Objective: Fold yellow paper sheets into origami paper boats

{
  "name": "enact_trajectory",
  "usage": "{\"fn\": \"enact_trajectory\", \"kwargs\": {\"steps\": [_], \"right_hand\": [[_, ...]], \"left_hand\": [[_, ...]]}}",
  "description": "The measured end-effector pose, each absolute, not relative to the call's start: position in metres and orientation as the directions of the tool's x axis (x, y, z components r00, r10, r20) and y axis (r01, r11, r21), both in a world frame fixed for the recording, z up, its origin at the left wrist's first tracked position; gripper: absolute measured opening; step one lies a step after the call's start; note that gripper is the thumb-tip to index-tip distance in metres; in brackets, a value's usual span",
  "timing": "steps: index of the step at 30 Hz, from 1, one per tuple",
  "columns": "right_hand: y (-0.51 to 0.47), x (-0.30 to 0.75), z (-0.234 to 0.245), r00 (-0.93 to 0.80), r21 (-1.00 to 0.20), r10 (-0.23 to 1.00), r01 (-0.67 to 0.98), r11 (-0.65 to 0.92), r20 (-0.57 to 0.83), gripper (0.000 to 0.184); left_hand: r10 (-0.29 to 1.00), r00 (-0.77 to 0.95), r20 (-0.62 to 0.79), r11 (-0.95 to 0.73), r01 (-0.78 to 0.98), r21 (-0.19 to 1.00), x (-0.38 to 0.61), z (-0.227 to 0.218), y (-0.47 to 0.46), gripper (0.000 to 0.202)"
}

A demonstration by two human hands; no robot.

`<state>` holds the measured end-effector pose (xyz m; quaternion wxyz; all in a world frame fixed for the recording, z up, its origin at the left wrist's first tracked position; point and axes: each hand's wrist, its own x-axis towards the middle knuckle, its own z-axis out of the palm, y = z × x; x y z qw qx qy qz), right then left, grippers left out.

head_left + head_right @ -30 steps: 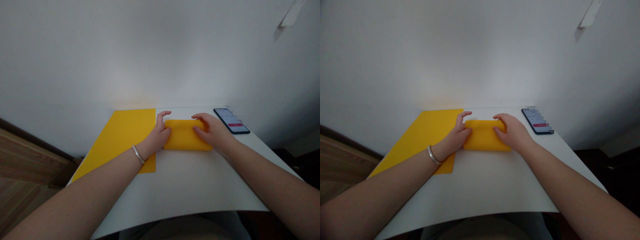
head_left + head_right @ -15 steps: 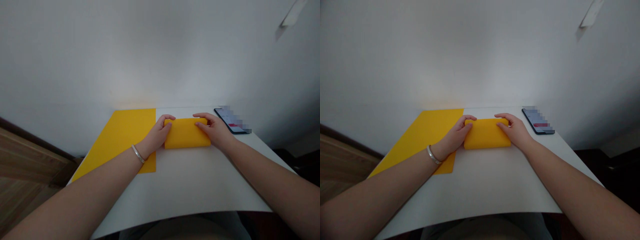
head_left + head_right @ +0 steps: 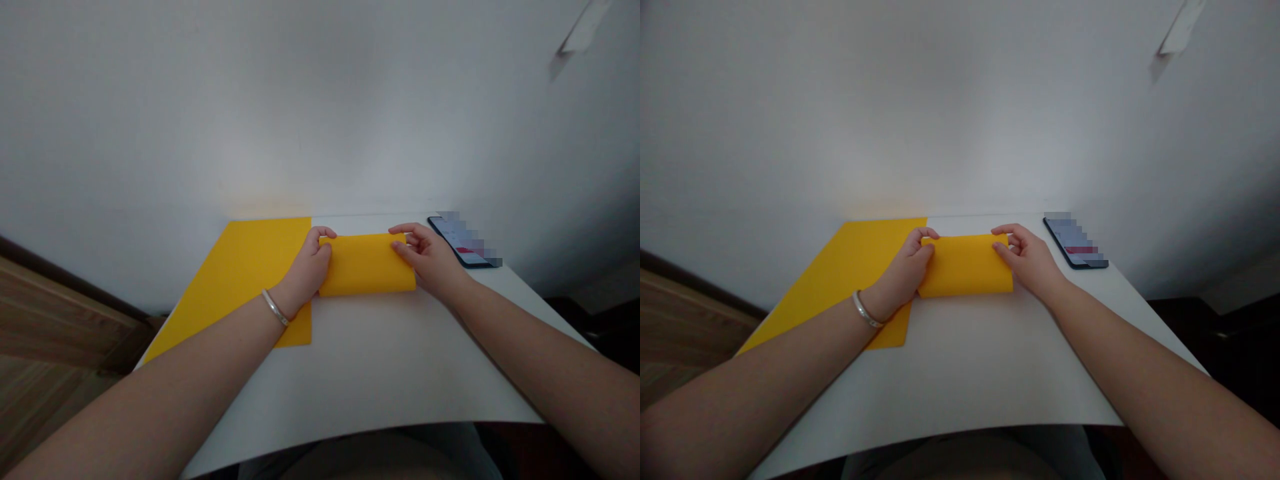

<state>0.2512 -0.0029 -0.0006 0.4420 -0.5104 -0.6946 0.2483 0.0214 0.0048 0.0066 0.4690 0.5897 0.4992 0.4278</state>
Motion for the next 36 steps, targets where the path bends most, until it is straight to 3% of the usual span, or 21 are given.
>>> {"fn": "enact_trajectory", "kwargs": {"steps": [9, 14, 21, 27, 36], "right_hand": [[-0.002, 0.249, 0.002, 0.012, -0.879, 0.948, 0.378, 0.291, 0.319, 0.032], [-0.002, 0.248, 0.001, 0.07, -0.896, 0.944, 0.346, 0.279, 0.321, 0.032], [-0.004, 0.247, 0.007, 0.13, -0.914, 0.947, 0.328, 0.24, 0.295, 0.025], [-0.006, 0.246, 0.011, 0.167, -0.835, 0.921, 0.5, 0.23, 0.353, 0.017], [-0.001, 0.25, 0.003, 0.164, -0.871, 0.928, 0.43, 0.238, 0.334, 0.023]], "left_hand": [[0.982, 0.18, 0.052, -0.075, 0.123, 0.99, 0.023, 0.01, 0.003, 0.04], [0.973, 0.216, 0.082, -0.096, 0.056, 0.994, 0.024, 0.01, 0.001, 0.037], [0.97, 0.185, 0.157, -0.191, 0.183, 0.964, 0.025, 0.014, -0.002, 0.027], [0.965, 0.209, 0.16, -0.197, 0.173, 0.965, 0.026, 0.013, -0.001, 0.025], [0.97, 0.203, 0.137, -0.186, 0.246, 0.951, 0.025, 0.012, 0.0, 0.028]]}}
